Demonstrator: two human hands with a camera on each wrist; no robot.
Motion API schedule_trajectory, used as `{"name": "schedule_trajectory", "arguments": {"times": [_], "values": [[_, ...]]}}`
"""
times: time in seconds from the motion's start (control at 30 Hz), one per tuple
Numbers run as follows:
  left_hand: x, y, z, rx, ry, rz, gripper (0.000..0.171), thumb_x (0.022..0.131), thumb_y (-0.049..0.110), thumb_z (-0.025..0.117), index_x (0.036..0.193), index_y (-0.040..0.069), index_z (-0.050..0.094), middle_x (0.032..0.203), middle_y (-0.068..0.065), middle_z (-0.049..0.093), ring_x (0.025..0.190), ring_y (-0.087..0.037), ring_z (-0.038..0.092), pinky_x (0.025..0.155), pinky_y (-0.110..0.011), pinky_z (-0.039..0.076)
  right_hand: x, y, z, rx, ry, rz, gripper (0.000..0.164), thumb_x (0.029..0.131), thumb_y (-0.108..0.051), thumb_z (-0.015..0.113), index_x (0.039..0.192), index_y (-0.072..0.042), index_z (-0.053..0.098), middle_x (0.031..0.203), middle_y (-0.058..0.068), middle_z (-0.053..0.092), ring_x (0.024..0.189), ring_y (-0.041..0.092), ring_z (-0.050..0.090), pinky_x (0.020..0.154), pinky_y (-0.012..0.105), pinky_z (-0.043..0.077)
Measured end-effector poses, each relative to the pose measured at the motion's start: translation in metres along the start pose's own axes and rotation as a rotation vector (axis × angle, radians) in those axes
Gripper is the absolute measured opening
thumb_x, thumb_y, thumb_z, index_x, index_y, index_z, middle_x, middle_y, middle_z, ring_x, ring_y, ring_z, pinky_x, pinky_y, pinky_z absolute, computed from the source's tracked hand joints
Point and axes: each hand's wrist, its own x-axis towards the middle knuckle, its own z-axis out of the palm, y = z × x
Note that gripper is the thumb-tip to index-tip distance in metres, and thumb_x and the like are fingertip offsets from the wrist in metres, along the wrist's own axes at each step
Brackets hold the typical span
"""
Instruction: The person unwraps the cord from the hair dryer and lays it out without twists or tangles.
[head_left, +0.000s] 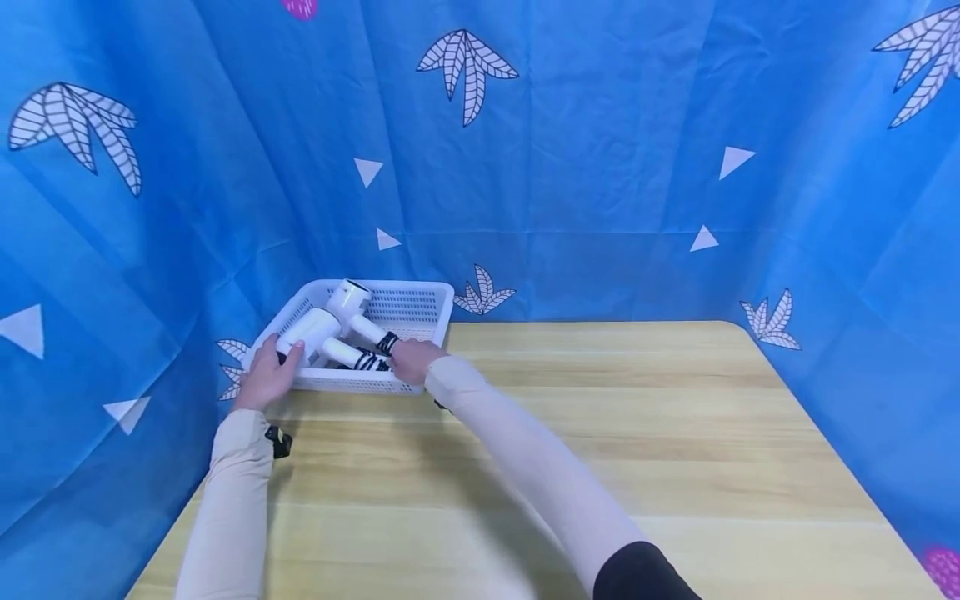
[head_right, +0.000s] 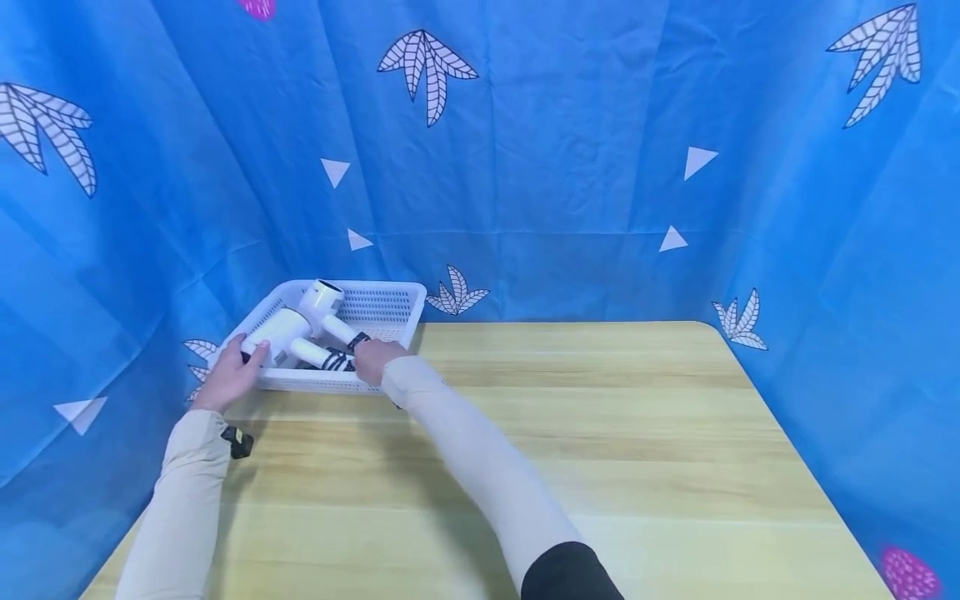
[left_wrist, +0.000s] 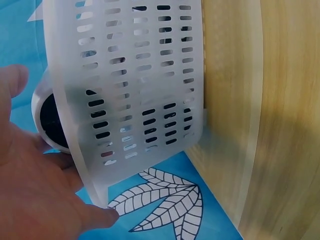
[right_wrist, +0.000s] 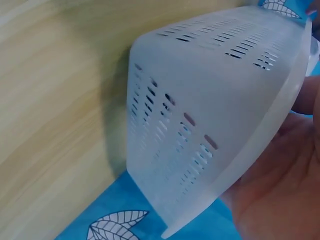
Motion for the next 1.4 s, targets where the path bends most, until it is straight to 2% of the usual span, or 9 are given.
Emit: {"name": "schedule_trajectory", "arguments": {"times": [0.2, 0.37, 0.5, 0.63, 0.73, 0.93, 1.07, 1.2, 1.4], "values": [[0.006, -0.003, 0.002, -0.022, 0.001, 0.016, 0.094, 0.105, 0.066, 0.023, 0.162, -0.005, -0.001, 0.164, -0.04, 0.015, 0.149, -0.062, 0.022, 0.119, -0.078, 0.024, 0.004, -0.005, -0.002, 0.058, -0.036, 0.043, 0.036, 0.112, -0.037, 0.04, 0.115, -0.011, 0.065, 0.089, 0.002, 0.059, 0.076, 0.015, 0.054, 0.07, 0.029, 0.047], [0.006, -0.002, 0.001, -0.022, -0.007, 0.024, 0.094, 0.105, 0.065, 0.026, 0.162, -0.005, 0.0, 0.163, -0.041, 0.017, 0.148, -0.061, 0.024, 0.12, -0.077, 0.026, 0.005, -0.013, -0.004, 0.127, -0.046, 0.121, 0.036, 0.111, -0.038, 0.043, 0.117, -0.012, 0.066, 0.092, 0.002, 0.06, 0.075, 0.014, 0.053, 0.068, 0.027, 0.045], [0.006, -0.004, -0.001, 0.007, 0.0, 0.016, 0.093, 0.106, 0.064, 0.025, 0.161, -0.007, 0.002, 0.161, -0.042, 0.021, 0.146, -0.061, 0.028, 0.118, -0.076, 0.028, 0.0, -0.02, -0.007, 0.164, -0.067, 0.174, 0.037, 0.11, -0.038, 0.043, 0.128, -0.014, 0.064, 0.111, 0.003, 0.066, 0.093, 0.017, 0.057, 0.088, 0.029, 0.049], [0.008, -0.005, -0.002, 0.025, -0.011, 0.007, 0.098, 0.104, 0.069, 0.026, 0.162, -0.006, 0.001, 0.161, -0.042, 0.022, 0.145, -0.062, 0.03, 0.117, -0.077, 0.03, -0.004, -0.024, -0.008, 0.245, -0.086, 0.225, 0.038, 0.109, -0.037, 0.045, 0.137, -0.017, 0.061, 0.133, 0.0, 0.064, 0.12, 0.019, 0.053, 0.116, 0.032, 0.04], [0.011, -0.003, -0.001, 0.038, -0.009, 0.003, 0.103, 0.101, 0.074, 0.029, 0.162, -0.004, 0.002, 0.16, -0.041, 0.025, 0.143, -0.061, 0.034, 0.114, -0.077, 0.034, -0.004, -0.025, -0.008, 0.302, -0.077, 0.262, 0.038, 0.108, -0.036, 0.048, 0.14, -0.02, 0.061, 0.139, -0.001, 0.064, 0.128, 0.019, 0.05, 0.121, 0.033, 0.037], [0.013, 0.001, 0.004, 0.06, 0.035, -0.011, 0.104, 0.099, 0.075, 0.036, 0.163, -0.002, 0.009, 0.157, -0.041, 0.033, 0.135, -0.059, 0.042, 0.109, -0.078, 0.04, -0.002, -0.021, -0.009, 0.285, -0.101, 0.263, 0.04, 0.109, -0.04, 0.047, 0.143, -0.024, 0.059, 0.142, -0.003, 0.063, 0.132, 0.016, 0.051, 0.127, 0.034, 0.032], [0.012, 0.0, 0.006, 0.046, 0.074, 0.002, 0.1, 0.101, 0.071, 0.039, 0.162, -0.004, 0.014, 0.153, -0.041, 0.038, 0.132, -0.058, 0.046, 0.107, -0.075, 0.043, -0.002, -0.017, -0.007, 0.207, -0.115, 0.215, 0.039, 0.11, -0.04, 0.04, 0.135, -0.02, 0.063, 0.133, -0.004, 0.066, 0.123, 0.015, 0.055, 0.129, 0.036, 0.028], [0.013, 0.0, 0.007, 0.0, 0.139, 0.02, 0.094, 0.102, 0.067, 0.044, 0.159, -0.006, 0.024, 0.149, -0.039, 0.045, 0.127, -0.054, 0.051, 0.106, -0.072, 0.045, 0.002, -0.014, -0.003, 0.155, -0.089, 0.169, 0.039, 0.11, -0.037, 0.037, 0.128, -0.017, 0.066, 0.125, -0.001, 0.07, 0.111, 0.016, 0.06, 0.128, 0.04, 0.029], [0.019, -0.001, 0.006, -0.112, 0.192, -0.019, 0.091, 0.1, 0.068, 0.048, 0.158, -0.001, 0.034, 0.149, -0.035, 0.049, 0.125, -0.05, 0.052, 0.106, -0.068, 0.048, 0.016, -0.009, 0.004, 0.163, -0.021, 0.171, 0.039, 0.11, -0.04, 0.04, 0.129, -0.017, 0.066, 0.129, -0.001, 0.071, 0.118, 0.017, 0.063, 0.127, 0.042, 0.032]]}}
